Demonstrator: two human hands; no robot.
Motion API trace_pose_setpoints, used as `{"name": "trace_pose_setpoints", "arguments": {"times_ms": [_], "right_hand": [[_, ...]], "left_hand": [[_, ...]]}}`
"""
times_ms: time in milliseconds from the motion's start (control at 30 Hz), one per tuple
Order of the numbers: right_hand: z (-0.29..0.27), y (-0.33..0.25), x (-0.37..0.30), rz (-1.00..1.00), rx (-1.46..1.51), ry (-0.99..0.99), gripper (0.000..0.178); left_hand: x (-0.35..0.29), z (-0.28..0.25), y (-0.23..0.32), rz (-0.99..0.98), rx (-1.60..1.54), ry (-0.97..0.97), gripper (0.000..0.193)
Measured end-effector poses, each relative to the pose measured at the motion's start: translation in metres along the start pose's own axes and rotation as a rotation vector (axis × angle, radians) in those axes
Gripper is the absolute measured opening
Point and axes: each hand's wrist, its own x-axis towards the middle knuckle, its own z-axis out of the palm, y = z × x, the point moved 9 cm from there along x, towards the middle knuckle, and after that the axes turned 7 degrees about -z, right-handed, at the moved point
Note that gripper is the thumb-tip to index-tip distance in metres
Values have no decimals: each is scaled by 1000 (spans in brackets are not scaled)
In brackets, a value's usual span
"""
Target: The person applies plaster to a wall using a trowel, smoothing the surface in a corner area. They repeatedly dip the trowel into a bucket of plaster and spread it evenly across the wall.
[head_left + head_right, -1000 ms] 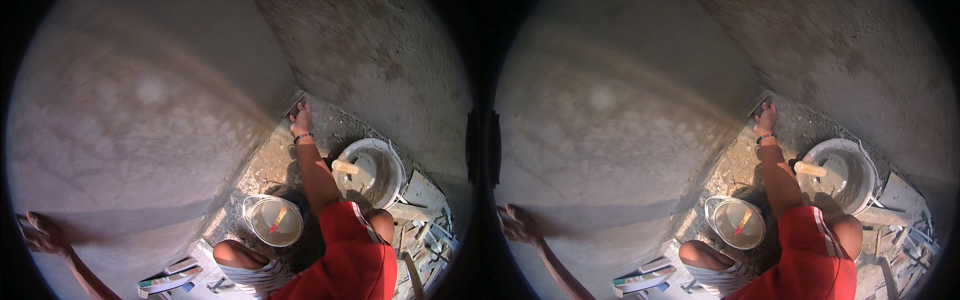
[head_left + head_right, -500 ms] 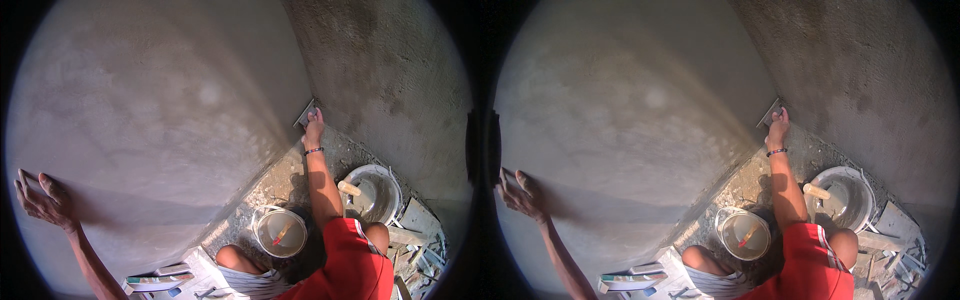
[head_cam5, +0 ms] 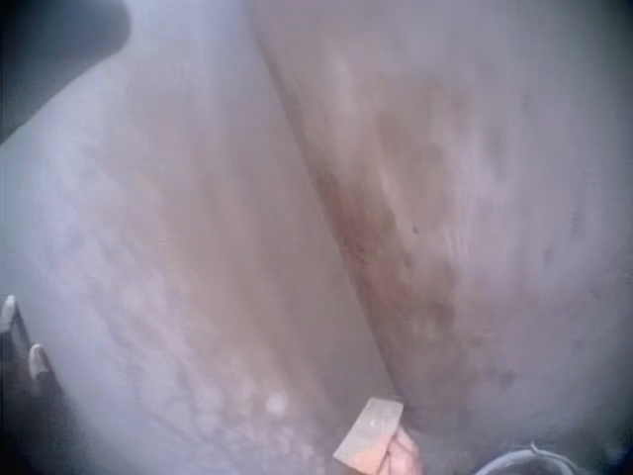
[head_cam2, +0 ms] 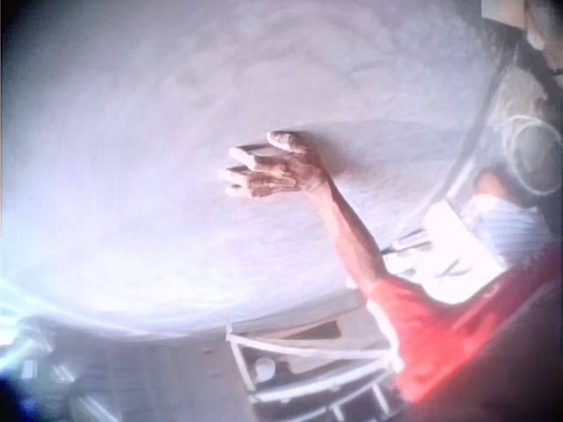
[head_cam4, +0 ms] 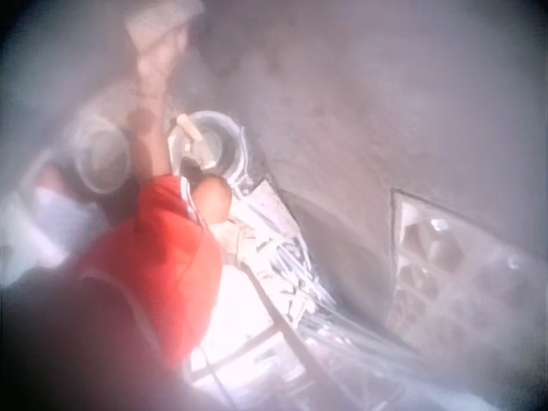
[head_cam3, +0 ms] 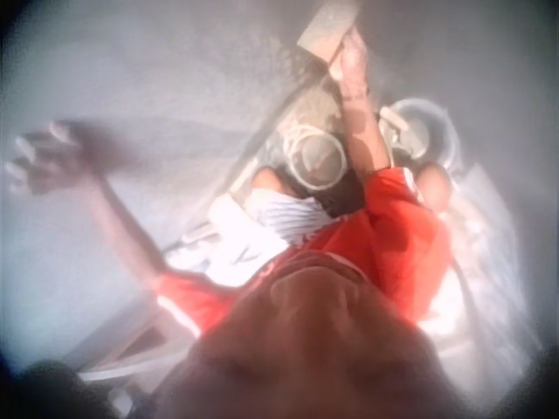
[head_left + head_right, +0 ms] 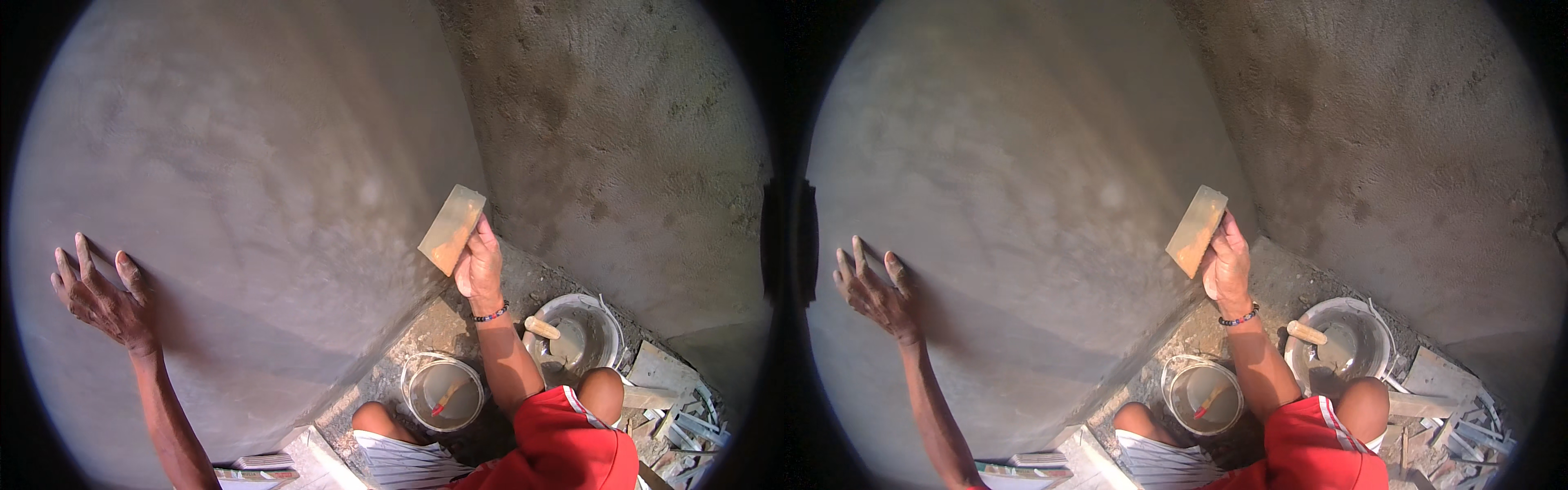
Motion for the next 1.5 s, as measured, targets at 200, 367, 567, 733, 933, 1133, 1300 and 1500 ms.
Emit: {"name": "trace_pose_setpoints", "arguments": {"times_ms": [200, 367, 567, 733, 933, 1133, 1300, 1500], "right_hand": [[-48, -39, 33, 38, -69, 92, 40], [-41, -83, 72, -270, -974, 51, 46], [28, -75, 101, -574, -1439, -117, 40], [8, -53, 93, -593, -1585, -123, 40], [-162, -47, 31, -249, -1678, 61, 49], [-22, -72, 63, -485, -1327, -4, 48], [107, -105, 110, -804, -1512, -276, 45], [44, -74, 101, -773, -1693, -262, 44]], "left_hand": [[0, 1, -6, -33, -1, -12, 50], [1, 1, -5, -33, 1, -17, 51], [2, 0, -3, -20, -6, 8, 49], [2, -3, -2, -2, 7, 17, 49], [5, 2, 3, -9, -4, 17, 49], [1, -2, -4, 8, -8, 24, 49], [4, 3, -2, -1, -56, 21, 47], [-1, 8, -15, 58, -23, 3, 48]]}}
